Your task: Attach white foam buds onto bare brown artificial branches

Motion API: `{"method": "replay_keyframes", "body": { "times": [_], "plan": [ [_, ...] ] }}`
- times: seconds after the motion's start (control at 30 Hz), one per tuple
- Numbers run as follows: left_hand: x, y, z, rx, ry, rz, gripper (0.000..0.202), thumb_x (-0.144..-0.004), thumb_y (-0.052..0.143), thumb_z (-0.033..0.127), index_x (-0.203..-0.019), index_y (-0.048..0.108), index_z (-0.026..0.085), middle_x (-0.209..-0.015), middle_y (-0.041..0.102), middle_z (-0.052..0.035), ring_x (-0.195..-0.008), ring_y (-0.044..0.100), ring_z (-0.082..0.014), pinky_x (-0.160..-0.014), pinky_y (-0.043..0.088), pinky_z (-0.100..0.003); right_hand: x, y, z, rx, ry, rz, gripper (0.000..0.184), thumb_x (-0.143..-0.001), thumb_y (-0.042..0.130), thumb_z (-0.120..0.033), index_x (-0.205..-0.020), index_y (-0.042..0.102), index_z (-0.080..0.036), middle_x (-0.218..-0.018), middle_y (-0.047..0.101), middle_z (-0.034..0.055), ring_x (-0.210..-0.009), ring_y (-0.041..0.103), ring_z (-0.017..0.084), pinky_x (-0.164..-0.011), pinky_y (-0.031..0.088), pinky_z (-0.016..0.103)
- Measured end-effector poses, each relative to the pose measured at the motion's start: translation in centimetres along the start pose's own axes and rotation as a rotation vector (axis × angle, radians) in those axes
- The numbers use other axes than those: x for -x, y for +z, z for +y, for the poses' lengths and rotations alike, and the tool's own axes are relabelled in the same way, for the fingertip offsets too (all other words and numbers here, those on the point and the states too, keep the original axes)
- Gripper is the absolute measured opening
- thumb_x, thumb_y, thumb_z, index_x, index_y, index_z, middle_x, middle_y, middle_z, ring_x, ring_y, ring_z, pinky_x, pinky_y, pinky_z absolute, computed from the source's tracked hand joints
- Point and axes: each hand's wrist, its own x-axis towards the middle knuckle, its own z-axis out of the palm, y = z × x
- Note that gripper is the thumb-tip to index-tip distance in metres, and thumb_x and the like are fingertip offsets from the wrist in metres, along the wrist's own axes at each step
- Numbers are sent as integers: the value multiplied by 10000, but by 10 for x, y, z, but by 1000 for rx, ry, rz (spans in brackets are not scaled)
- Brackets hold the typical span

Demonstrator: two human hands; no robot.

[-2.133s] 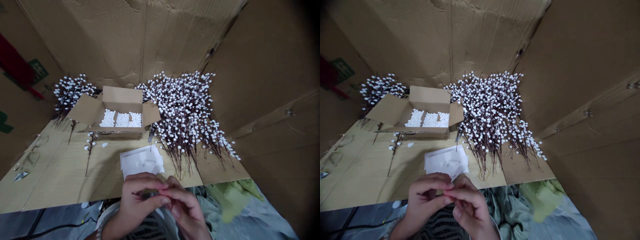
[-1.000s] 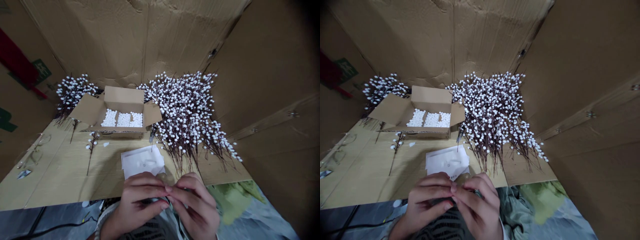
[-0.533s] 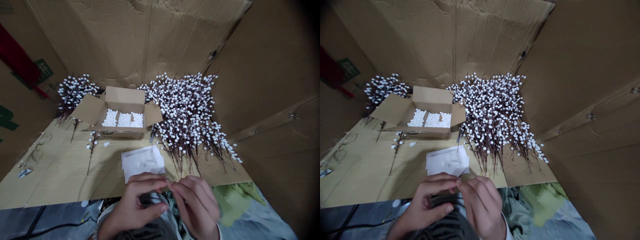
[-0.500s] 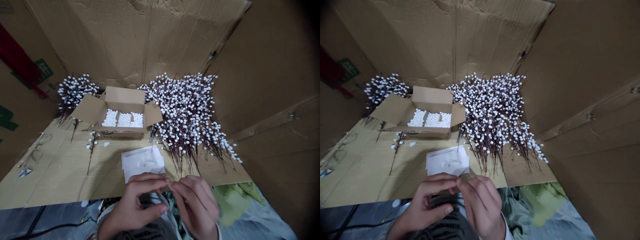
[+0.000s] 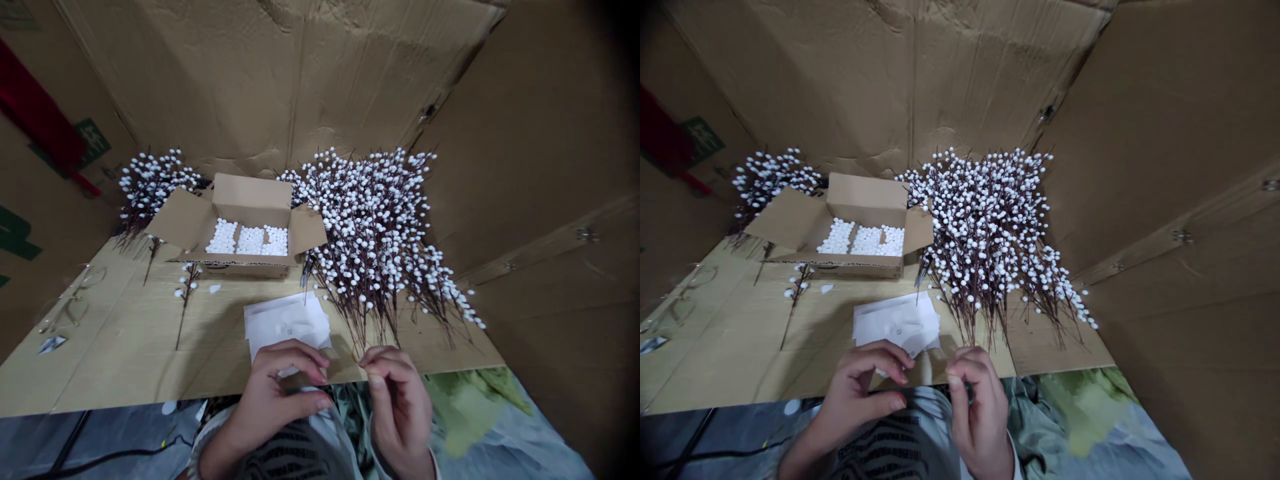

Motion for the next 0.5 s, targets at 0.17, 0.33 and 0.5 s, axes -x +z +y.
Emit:
{"method": "replay_keyframes", "body": {
  "times": [0.17, 0.33, 0.5],
  "plan": [
    [0, 1, 0, -20, -2, 15, 265, -679, 800, 379, -612, 665, 161, -680, 744, -79, -634, 684, -171, -606, 533, -254, 16, -5, 13, -34, 112, 54, 146, -931, 427, -152, -853, 538, -205, -757, 564, 30, -736, 569, 173, -659, 464, 302],
    [4, 1, -4, 23, 8, 37, 254, -710, 779, 295, -576, 609, 163, -665, 725, -65, -617, 664, -151, -585, 518, -234, 23, -13, 12, 45, 91, 33, 251, -936, 403, -128, -713, 492, -199, -659, 496, 4, -620, 504, 140, -566, 387, 259],
    [5, 1, -4, 26, -11, 63, 199, -744, 746, 232, -583, 654, 160, -652, 744, -69, -610, 689, -156, -599, 541, -239, 27, -24, 16, 69, 98, 22, 232, -912, 460, -128, -694, 507, -193, -648, 514, 6, -586, 499, 136, -540, 374, 259]
  ]
}}
